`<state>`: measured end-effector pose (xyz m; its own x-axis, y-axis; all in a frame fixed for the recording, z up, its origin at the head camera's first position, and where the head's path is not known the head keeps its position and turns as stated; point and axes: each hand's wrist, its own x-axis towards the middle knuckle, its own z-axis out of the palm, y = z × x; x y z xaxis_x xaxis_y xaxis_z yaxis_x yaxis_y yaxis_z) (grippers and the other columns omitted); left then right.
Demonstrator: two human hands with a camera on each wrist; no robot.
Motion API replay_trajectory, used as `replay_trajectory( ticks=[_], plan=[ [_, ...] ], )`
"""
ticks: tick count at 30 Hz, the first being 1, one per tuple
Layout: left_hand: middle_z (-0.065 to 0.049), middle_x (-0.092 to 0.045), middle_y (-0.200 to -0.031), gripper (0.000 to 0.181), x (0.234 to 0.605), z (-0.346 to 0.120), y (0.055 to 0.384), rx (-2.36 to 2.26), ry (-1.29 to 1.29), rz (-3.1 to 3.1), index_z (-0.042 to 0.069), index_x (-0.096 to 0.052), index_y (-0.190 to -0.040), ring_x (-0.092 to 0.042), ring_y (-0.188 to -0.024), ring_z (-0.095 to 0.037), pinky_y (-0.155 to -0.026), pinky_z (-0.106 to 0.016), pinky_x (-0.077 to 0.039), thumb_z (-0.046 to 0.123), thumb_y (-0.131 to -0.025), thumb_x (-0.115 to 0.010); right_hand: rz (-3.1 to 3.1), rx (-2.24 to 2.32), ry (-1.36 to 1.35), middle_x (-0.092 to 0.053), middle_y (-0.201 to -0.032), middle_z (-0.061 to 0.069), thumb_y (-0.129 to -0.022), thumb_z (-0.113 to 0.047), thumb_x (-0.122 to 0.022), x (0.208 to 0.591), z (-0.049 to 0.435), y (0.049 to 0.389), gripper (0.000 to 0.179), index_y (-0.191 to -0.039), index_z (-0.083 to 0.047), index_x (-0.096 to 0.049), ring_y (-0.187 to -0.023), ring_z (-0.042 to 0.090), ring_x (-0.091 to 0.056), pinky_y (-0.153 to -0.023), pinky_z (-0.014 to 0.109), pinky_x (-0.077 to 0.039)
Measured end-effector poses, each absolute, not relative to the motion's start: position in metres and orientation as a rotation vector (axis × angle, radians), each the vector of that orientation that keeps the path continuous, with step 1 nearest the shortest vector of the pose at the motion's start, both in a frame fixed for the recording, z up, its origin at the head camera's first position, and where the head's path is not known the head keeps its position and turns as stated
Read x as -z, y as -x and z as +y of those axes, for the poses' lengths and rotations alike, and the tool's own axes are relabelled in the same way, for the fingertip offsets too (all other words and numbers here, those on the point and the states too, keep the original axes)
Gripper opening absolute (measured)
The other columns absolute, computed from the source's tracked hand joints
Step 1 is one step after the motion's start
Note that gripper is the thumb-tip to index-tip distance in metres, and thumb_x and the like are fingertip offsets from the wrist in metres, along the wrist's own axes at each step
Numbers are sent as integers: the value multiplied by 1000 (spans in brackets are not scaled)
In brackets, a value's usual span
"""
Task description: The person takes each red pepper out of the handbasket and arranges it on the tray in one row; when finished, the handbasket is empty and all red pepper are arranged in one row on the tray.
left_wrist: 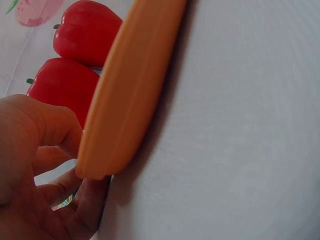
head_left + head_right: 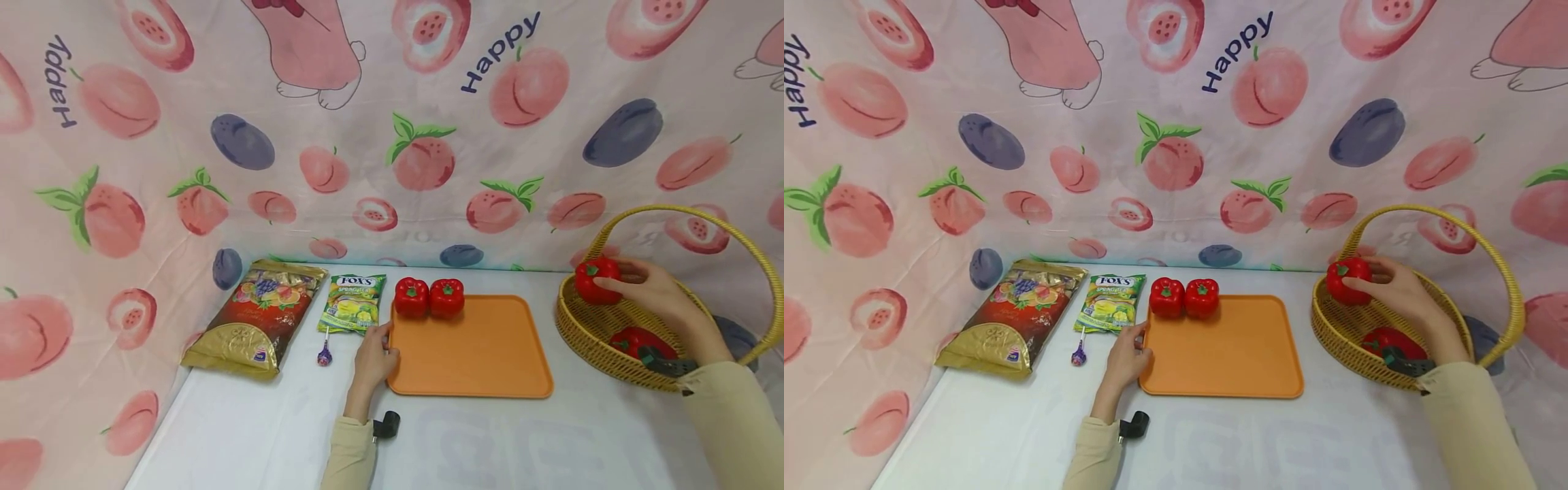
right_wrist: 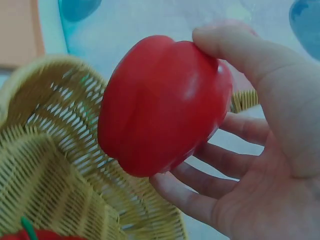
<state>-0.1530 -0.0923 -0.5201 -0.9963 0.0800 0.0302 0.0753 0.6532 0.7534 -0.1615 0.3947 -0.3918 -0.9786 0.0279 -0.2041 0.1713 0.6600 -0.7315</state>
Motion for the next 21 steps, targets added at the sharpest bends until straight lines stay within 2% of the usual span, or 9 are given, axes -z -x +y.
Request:
replay_trajectory(
  ticks=[4,6,8,13,16,21],
  plan=[
    [-6,-50,-101,57,520,-92,153,-1304,-129,2843,2,-56,-137,-48,-79,-17,-66,-31,-37,3,-81,-65,2713,1254,-164,-32,-147,33,-93,-54,-59,386,384,165,92,-157,-4,-16,-131,50,-31,-97,62,-39],
    [-6,-50,-100,57,520,-92,153,-1302,-130,2845,2,-56,-137,-48,-78,-17,-66,-31,-37,4,-81,-65,2726,1267,-156,-33,-147,32,-92,-53,-59,384,379,167,90,-157,-4,-18,-131,49,-33,-93,56,-43],
    [-6,-50,-101,57,520,-92,153,-1298,-132,2849,2,-56,-137,-48,-78,-16,-65,-31,-37,4,-82,-65,2749,1271,-146,-36,-146,29,-93,-53,-59,382,374,170,88,-155,-4,-22,-129,46,-36,-88,46,-48],
    [-6,-50,-101,57,521,-92,154,-1297,-137,2854,2,-56,-137,-48,-78,-16,-65,-31,-37,4,-81,-65,2759,1339,-66,-38,-146,25,-95,-47,-59,380,358,175,80,-154,-4,-27,-126,41,-39,-79,27,-49],
    [-5,-49,-100,56,522,-93,154,-1296,-134,2851,2,-56,-138,-48,-78,-16,-65,-31,-37,4,-82,-65,2748,1408,2,-40,-144,24,-96,-40,-60,383,345,178,73,-152,-4,-31,-123,39,-42,-75,20,-49],
    [-6,-50,-101,57,523,-93,153,-1291,-129,2853,3,-56,-137,-48,-78,-16,-66,-31,-38,4,-82,-65,2707,1456,70,-42,-142,25,-95,-39,-62,393,321,184,72,-150,-3,-33,-122,41,-43,-76,21,-51]
  ],
)
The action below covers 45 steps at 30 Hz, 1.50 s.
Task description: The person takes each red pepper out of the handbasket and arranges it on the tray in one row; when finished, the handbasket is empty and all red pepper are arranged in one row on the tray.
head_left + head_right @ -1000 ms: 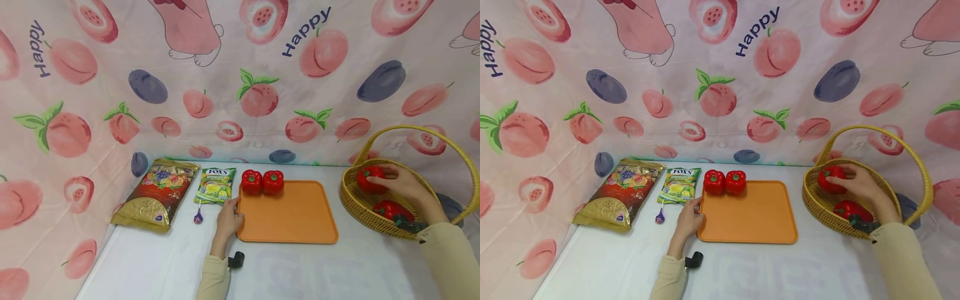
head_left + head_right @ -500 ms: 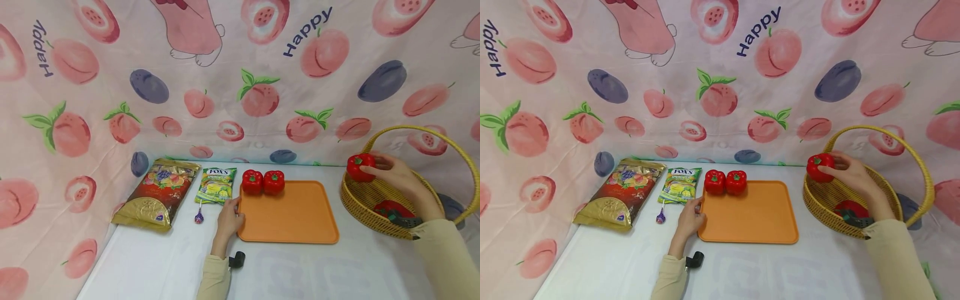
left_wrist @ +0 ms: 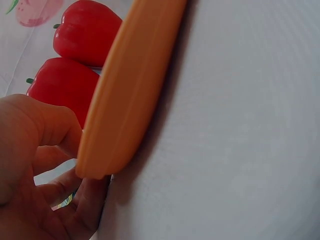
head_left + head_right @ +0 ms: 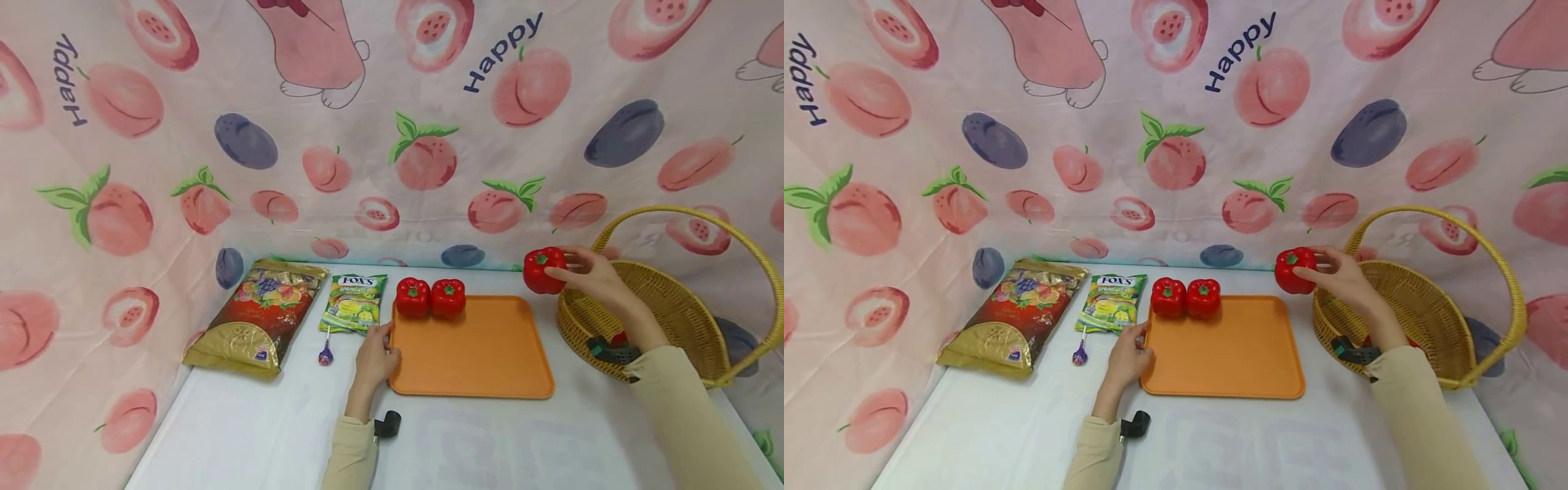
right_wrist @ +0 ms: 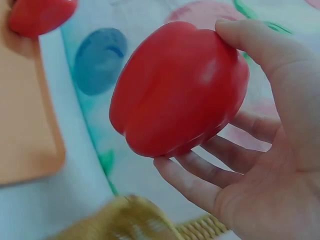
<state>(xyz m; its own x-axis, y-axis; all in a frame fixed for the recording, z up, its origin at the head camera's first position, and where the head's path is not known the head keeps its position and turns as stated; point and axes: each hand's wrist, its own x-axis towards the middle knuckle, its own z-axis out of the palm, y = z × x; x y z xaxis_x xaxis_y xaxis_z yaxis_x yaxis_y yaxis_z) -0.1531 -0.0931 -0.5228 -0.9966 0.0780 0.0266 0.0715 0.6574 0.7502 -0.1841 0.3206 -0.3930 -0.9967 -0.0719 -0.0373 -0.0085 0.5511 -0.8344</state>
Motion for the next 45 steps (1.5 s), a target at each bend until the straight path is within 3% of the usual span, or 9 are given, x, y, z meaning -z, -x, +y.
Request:
replay_trajectory(
  ticks=[9,17,25,45],
  plan=[
    [-6,-50,-101,56,522,-94,153,-1288,-123,2852,3,-56,-137,-48,-79,-16,-66,-31,-38,4,-82,-66,2638,1471,121,-44,-142,23,-93,-40,-65,418,287,200,72,-149,-5,-36,-125,43,-44,-93,53,-48],
    [-6,-51,-103,56,522,-93,153,-1296,-126,2849,3,-57,-137,-49,-78,-15,-66,-30,-39,4,-82,-66,2580,1548,104,-47,-140,22,-89,-39,-70,442,266,209,70,-145,-6,-43,-126,44,-48,-94,53,-48],
    [-6,-50,-104,56,521,-94,153,-1300,-113,2838,4,-56,-138,-49,-79,-15,-67,-30,-40,4,-82,-66,2475,1609,64,-44,-142,27,-89,-32,-73,459,250,211,75,-146,2,-38,-125,46,-48,-93,50,-49],
    [-6,-51,-104,56,522,-93,154,-1273,-102,2846,5,-57,-137,-48,-79,-16,-67,-31,-39,5,-82,-66,2412,1609,51,-42,-145,26,-90,-29,-71,481,244,214,70,-147,-4,-40,-128,46,-46,-91,47,-51]
  ],
)
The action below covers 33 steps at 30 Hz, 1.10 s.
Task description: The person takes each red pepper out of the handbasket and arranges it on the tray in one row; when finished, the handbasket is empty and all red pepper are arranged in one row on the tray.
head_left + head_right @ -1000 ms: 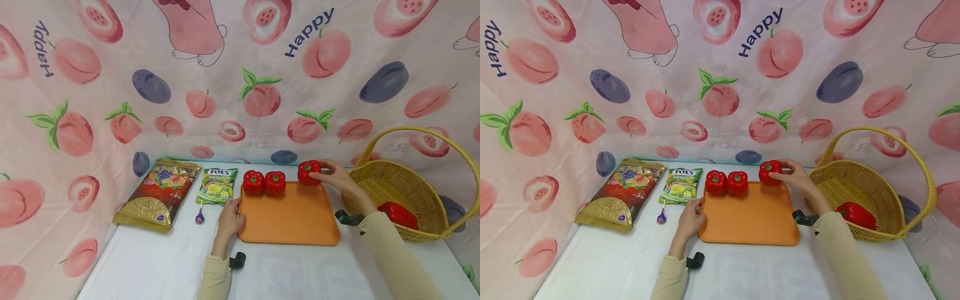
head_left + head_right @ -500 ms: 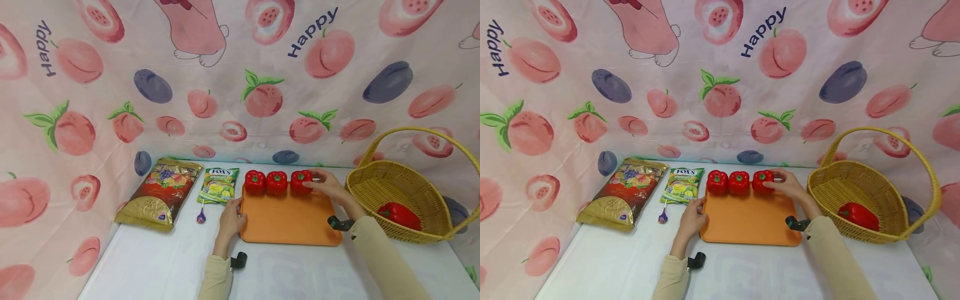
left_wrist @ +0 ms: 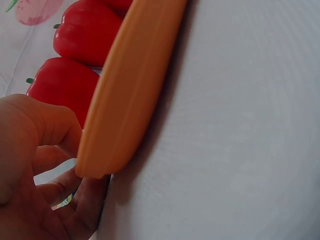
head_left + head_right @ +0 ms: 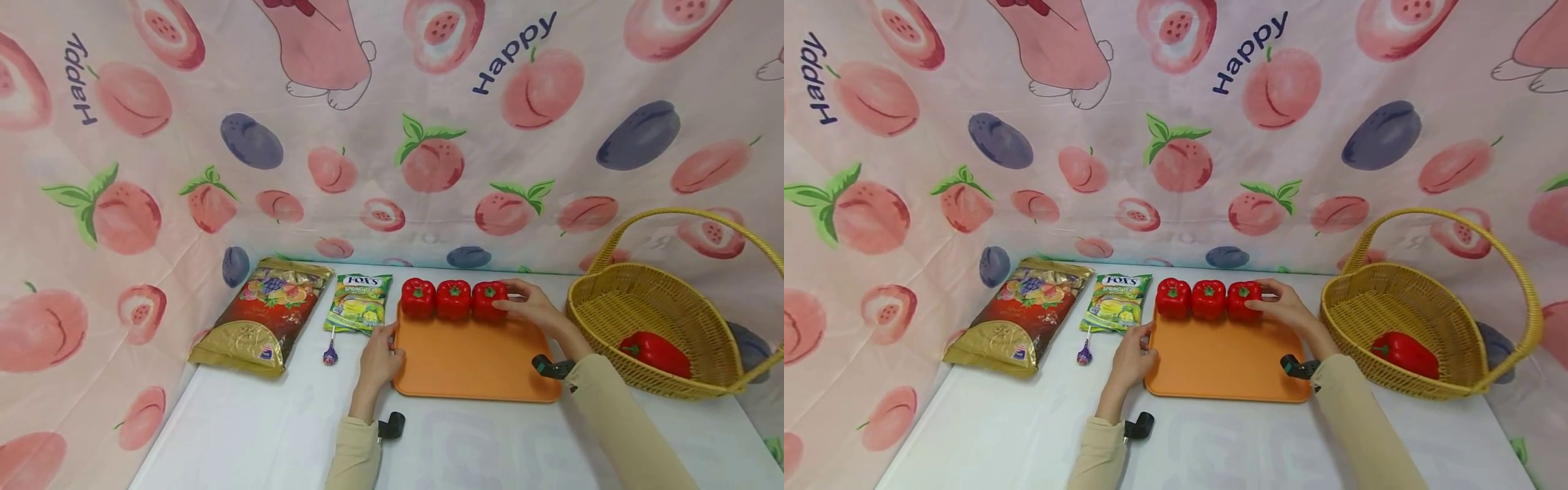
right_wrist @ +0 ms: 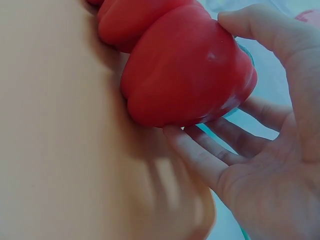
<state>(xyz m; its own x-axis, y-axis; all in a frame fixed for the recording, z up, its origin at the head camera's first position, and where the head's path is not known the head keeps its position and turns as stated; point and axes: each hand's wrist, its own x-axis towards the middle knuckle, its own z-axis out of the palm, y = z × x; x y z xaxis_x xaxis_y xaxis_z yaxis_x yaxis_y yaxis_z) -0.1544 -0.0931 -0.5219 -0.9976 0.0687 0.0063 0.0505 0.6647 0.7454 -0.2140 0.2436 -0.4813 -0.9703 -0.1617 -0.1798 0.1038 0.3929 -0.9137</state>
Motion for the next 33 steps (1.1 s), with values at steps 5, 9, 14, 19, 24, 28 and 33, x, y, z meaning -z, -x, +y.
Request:
replay_trajectory(
  ticks=[5,9,14,19,24,28,33],
  plan=[
    [-6,-51,-104,55,521,-93,154,-1269,-107,2848,4,-57,-137,-48,-80,-17,-68,-31,-39,5,-83,-66,2408,1613,61,-42,-145,26,-90,-31,-71,481,244,215,69,-147,-4,-41,-127,46,-46,-92,46,-50],
    [-5,-50,-102,55,521,-93,154,-1263,-111,2852,4,-57,-137,-48,-79,-16,-68,-31,-39,5,-82,-65,2411,1622,75,-42,-144,27,-91,-32,-70,482,244,215,70,-146,-3,-40,-126,45,-47,-93,46,-50],
    [-5,-50,-100,55,520,-93,154,-1263,-110,2854,3,-57,-137,-47,-79,-16,-67,-31,-38,5,-82,-65,2403,1645,71,-41,-143,28,-92,-33,-69,480,245,215,68,-146,-2,-41,-126,45,-46,-94,47,-49],
    [-6,-51,-103,55,521,-93,154,-1267,-108,2845,4,-57,-137,-48,-80,-17,-68,-31,-39,5,-82,-65,2408,1652,102,-41,-144,29,-93,-31,-67,477,250,214,69,-148,0,-37,-125,46,-48,-94,50,-48],
    [-6,-51,-106,56,521,-92,154,-1275,-109,2834,4,-56,-138,-49,-81,-17,-69,-31,-40,5,-83,-65,2420,1685,162,-43,-143,31,-95,-24,-65,467,263,209,66,-147,4,-37,-122,45,-51,-94,54,-47],
    [-6,-51,-107,56,521,-93,154,-1291,-102,2827,4,-56,-138,-49,-82,-17,-69,-31,-40,5,-82,-65,2459,1628,178,-42,-144,30,-97,-30,-62,457,275,204,65,-147,3,-37,-125,43,-49,-97,53,-45],
    [-7,-52,-105,56,522,-93,154,-1294,-115,2844,2,-57,-136,-49,-80,-17,-68,-31,-39,4,-81,-64,2497,1582,171,-41,-146,26,-97,-35,-61,441,292,194,65,-148,-1,-38,-125,36,-48,-100,50,-43]
  ],
)
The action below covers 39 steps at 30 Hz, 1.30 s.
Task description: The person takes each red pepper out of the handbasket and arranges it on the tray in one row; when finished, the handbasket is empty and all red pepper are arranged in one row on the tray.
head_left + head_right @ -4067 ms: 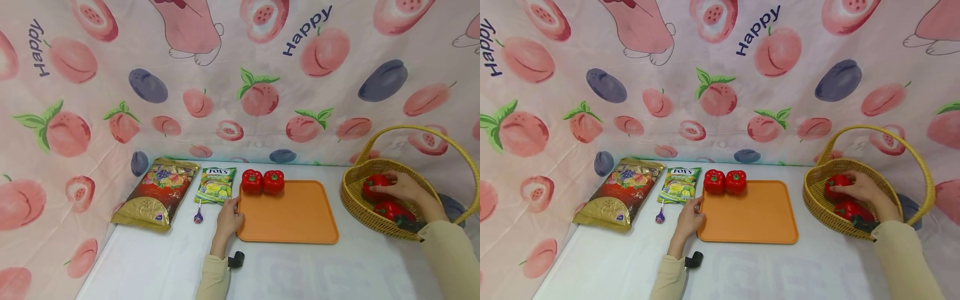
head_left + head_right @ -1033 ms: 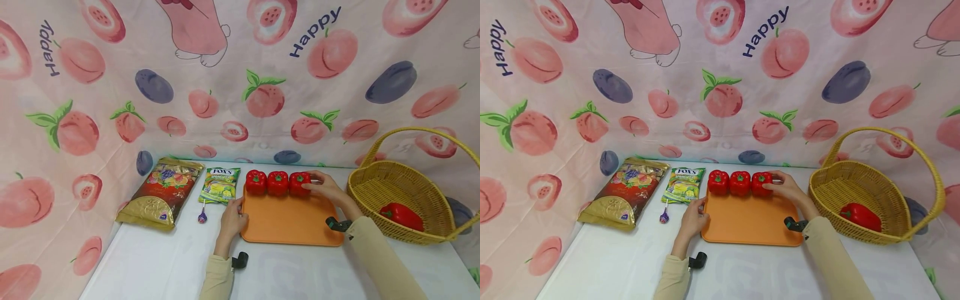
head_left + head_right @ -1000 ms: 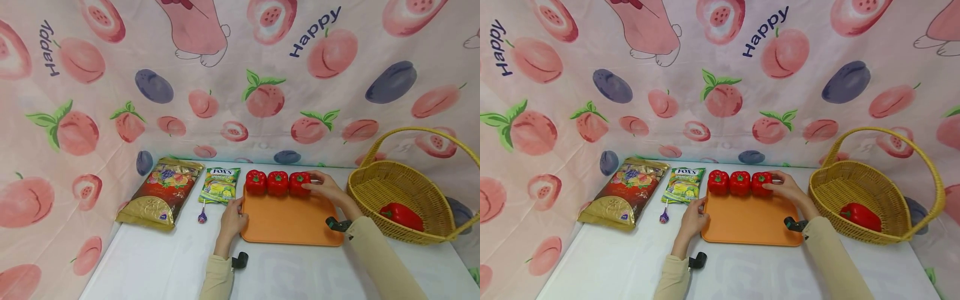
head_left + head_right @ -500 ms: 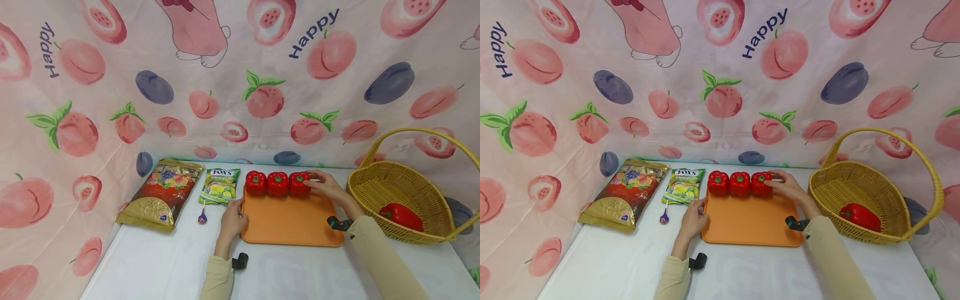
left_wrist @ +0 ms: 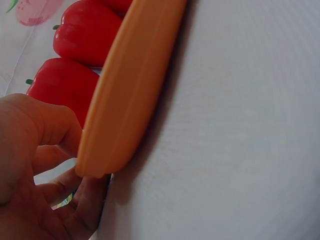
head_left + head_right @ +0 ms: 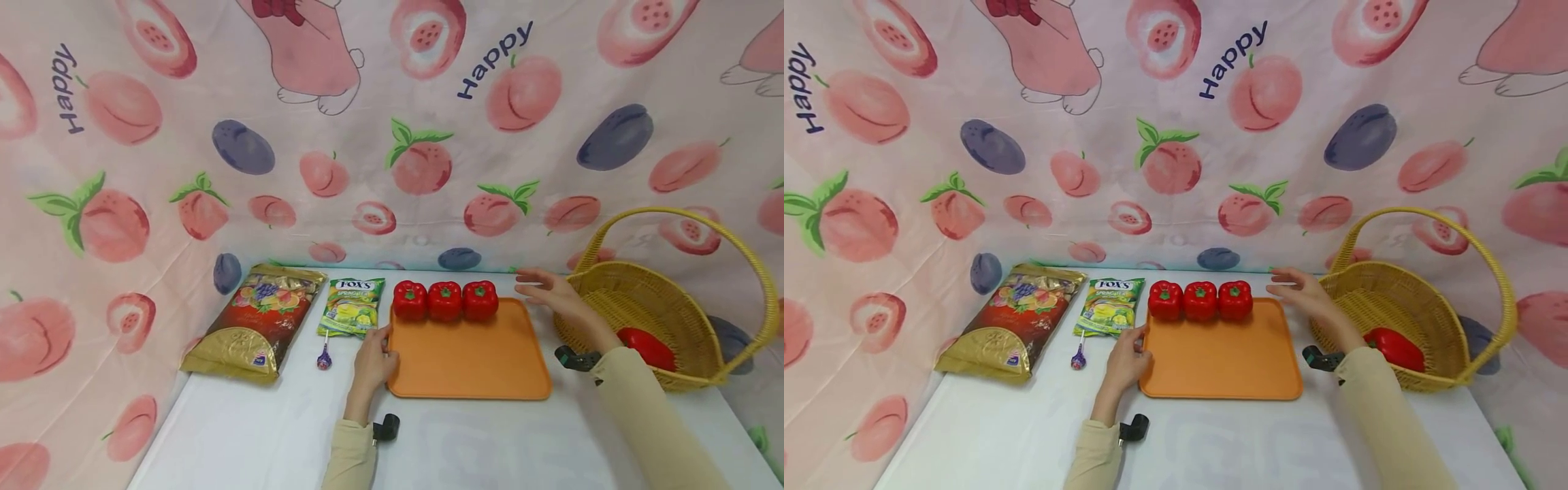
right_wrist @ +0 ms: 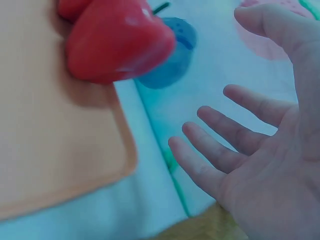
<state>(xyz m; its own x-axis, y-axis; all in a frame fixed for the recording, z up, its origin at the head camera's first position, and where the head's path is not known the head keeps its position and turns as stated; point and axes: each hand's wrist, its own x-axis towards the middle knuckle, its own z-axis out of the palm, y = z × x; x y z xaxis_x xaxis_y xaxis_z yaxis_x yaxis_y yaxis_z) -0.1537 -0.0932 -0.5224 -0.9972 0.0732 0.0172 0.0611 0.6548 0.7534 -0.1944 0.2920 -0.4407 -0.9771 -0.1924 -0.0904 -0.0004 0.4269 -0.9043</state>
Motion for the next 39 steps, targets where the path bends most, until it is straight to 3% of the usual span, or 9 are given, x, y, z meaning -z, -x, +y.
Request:
replay_trajectory(
  ticks=[7,13,15,20,22,28,34,39],
  plan=[
    [-8,-52,-105,56,522,-96,154,-1304,-112,2838,2,-57,-136,-49,-80,-18,-68,-32,-39,5,-81,-65,2592,1577,232,-50,-136,22,-99,-27,-59,425,314,189,58,-146,1,-41,-100,0,-59,-85,25,-52],
    [-8,-51,-106,56,523,-95,154,-1321,-96,2816,3,-56,-138,-49,-81,-18,-68,-32,-40,5,-82,-66,2636,1570,251,-63,-120,2,-99,-20,-59,416,348,179,53,-141,7,-43,-97,-2,-63,-80,22,-53],
    [-8,-51,-107,57,523,-95,155,-1324,-92,2814,4,-56,-138,-49,-81,-17,-68,-32,-40,5,-82,-66,2677,1494,246,-64,-119,2,-99,-23,-59,415,361,174,52,-139,7,-45,-97,-5,-61,-79,19,-51],
    [-8,-52,-107,57,522,-95,154,-1322,-118,2827,2,-57,-137,-49,-80,-17,-67,-31,-40,4,-80,-65,2761,1198,170,-57,-130,23,-98,-33,-60,415,391,155,55,-139,2,-48,-96,-11,-53,-77,20,-50],
    [-8,-52,-107,58,521,-96,154,-1319,-123,2833,2,-57,-137,-49,-79,-17,-67,-31,-40,4,-80,-66,2762,1144,156,-56,-130,26,-97,-33,-60,416,400,149,57,-139,3,-47,-98,-4,-56,-76,24,-52],
    [-8,-52,-107,57,520,-98,154,-1319,-108,2831,2,-56,-137,-50,-80,-17,-68,-31,-40,4,-81,-66,2794,952,193,-57,-123,29,-96,-31,-62,416,418,145,60,-137,10,-46,-107,39,-60,-76,30,-52],
    [-8,-52,-108,56,522,-98,152,-1320,-94,2811,3,-56,-138,-50,-81,-17,-68,-31,-41,5,-83,-65,2748,718,174,-57,-120,35,-92,-38,-64,412,429,146,67,-130,15,-49,-108,49,-55,-82,55,-50],
    [-8,-53,-110,56,524,-96,152,-1320,-93,2816,3,-56,-137,-50,-82,-17,-70,-31,-41,4,-82,-65,2649,601,94,-49,-123,42,-91,-44,-64,409,436,147,71,-125,17,-51,-109,52,-51,-83,58,-48]
  ],
)
